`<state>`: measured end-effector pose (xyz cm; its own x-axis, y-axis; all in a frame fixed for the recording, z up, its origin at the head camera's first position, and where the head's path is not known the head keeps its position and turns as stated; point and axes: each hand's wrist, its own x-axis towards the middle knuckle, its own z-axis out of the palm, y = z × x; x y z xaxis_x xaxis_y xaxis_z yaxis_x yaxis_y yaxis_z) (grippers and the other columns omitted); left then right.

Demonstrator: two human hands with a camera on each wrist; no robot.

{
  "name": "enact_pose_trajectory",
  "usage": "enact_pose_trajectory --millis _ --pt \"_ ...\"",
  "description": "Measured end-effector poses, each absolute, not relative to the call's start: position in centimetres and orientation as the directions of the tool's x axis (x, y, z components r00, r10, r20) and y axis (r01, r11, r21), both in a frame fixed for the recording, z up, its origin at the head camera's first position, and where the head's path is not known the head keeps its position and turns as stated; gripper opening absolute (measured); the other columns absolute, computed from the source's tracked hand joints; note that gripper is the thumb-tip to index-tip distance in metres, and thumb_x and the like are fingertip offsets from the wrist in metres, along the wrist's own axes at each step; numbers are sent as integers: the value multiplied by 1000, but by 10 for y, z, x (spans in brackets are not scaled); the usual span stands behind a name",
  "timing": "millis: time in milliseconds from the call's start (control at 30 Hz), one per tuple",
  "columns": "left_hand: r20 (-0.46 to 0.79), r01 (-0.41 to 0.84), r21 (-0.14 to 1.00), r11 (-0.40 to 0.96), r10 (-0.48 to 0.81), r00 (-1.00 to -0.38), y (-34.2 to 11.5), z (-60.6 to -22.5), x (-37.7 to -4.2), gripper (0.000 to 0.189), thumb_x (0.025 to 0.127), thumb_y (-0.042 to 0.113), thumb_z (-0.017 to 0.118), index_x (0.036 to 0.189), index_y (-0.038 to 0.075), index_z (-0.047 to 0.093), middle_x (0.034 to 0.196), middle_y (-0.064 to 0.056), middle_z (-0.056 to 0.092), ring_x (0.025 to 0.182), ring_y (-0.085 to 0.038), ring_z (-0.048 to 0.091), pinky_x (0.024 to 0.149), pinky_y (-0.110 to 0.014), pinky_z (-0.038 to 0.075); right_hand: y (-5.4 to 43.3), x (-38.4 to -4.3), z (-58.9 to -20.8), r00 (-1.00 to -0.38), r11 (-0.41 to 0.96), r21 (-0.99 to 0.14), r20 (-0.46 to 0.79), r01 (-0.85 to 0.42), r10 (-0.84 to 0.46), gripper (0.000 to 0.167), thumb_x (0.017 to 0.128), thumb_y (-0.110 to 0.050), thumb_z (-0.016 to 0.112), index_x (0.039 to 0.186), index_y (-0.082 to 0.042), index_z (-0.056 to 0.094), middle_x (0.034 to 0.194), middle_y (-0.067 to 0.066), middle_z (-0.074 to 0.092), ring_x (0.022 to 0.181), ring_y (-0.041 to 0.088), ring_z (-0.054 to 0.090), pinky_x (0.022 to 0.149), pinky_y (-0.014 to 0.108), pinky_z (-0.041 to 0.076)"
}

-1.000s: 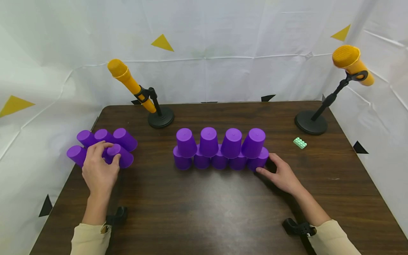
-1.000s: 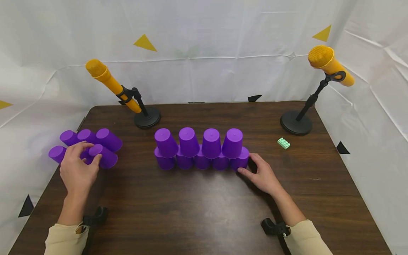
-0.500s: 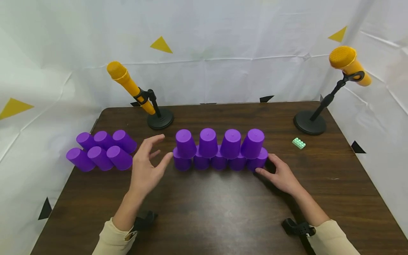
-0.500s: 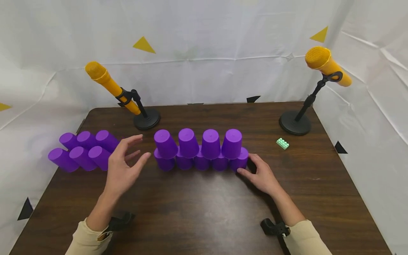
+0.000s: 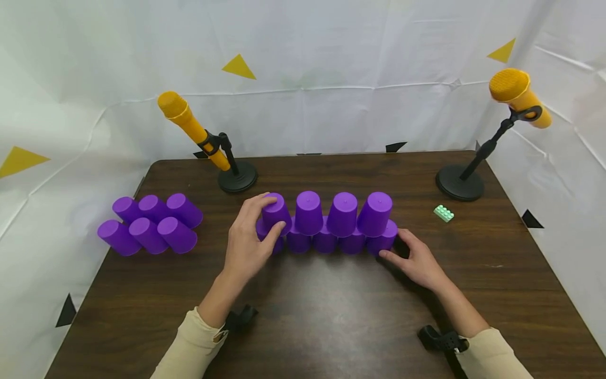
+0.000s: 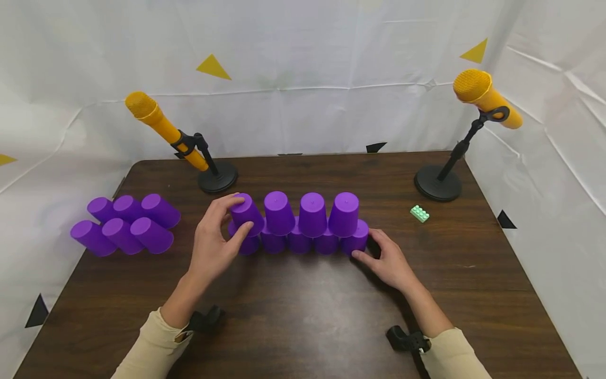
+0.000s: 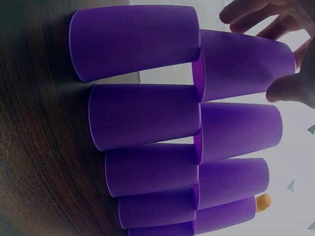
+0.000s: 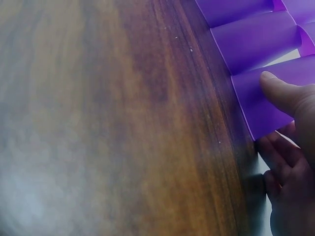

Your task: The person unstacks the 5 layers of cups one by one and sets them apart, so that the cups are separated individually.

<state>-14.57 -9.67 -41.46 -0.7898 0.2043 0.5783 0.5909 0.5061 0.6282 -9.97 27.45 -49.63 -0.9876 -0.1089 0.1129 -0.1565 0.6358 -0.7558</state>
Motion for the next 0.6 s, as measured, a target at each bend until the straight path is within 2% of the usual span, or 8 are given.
enact_pose_trajectory --millis 233,367,467,600 --pt "591 599 678 426 169 -789 -95 -415 -147 39 84 6 77 120 11 63 131 -4 58 112 -20 61 89 -38 54 275 -100 -498 -988 638 -755 113 -153 -103 59 87 -27 77 134 -2 53 128 20 58 125 40 49 104 59 34" --pt "601 603 699 383 142 -787 -102 -413 -147 39 82 -2 77 117 6 64 129 -10 59 112 -25 62 88 -40 54 275 -100 -499 -989 640 -754 108 -148 -101 59 87 -27 77 135 -2 53 129 20 57 126 40 48 104 59 34" --pt "623 601 689 405 92 -777 -116 -410 -148 38 80 -5 77 115 2 64 128 -13 60 112 -27 62 87 -43 54 275 -100 -499 -989 640 -754 107 -147 -101 59 87 -28 77 135 -2 53 129 20 57 126 40 48 104 59 33" --pt "640 553 681 481 -24 -768 -147 -408 -156 35 80 -3 78 112 3 66 128 -8 61 112 -25 62 85 -45 54 276 -100 -499 -988 640 -753 110 -152 -106 59 87 -28 76 135 -2 53 129 20 57 126 40 48 104 59 34"
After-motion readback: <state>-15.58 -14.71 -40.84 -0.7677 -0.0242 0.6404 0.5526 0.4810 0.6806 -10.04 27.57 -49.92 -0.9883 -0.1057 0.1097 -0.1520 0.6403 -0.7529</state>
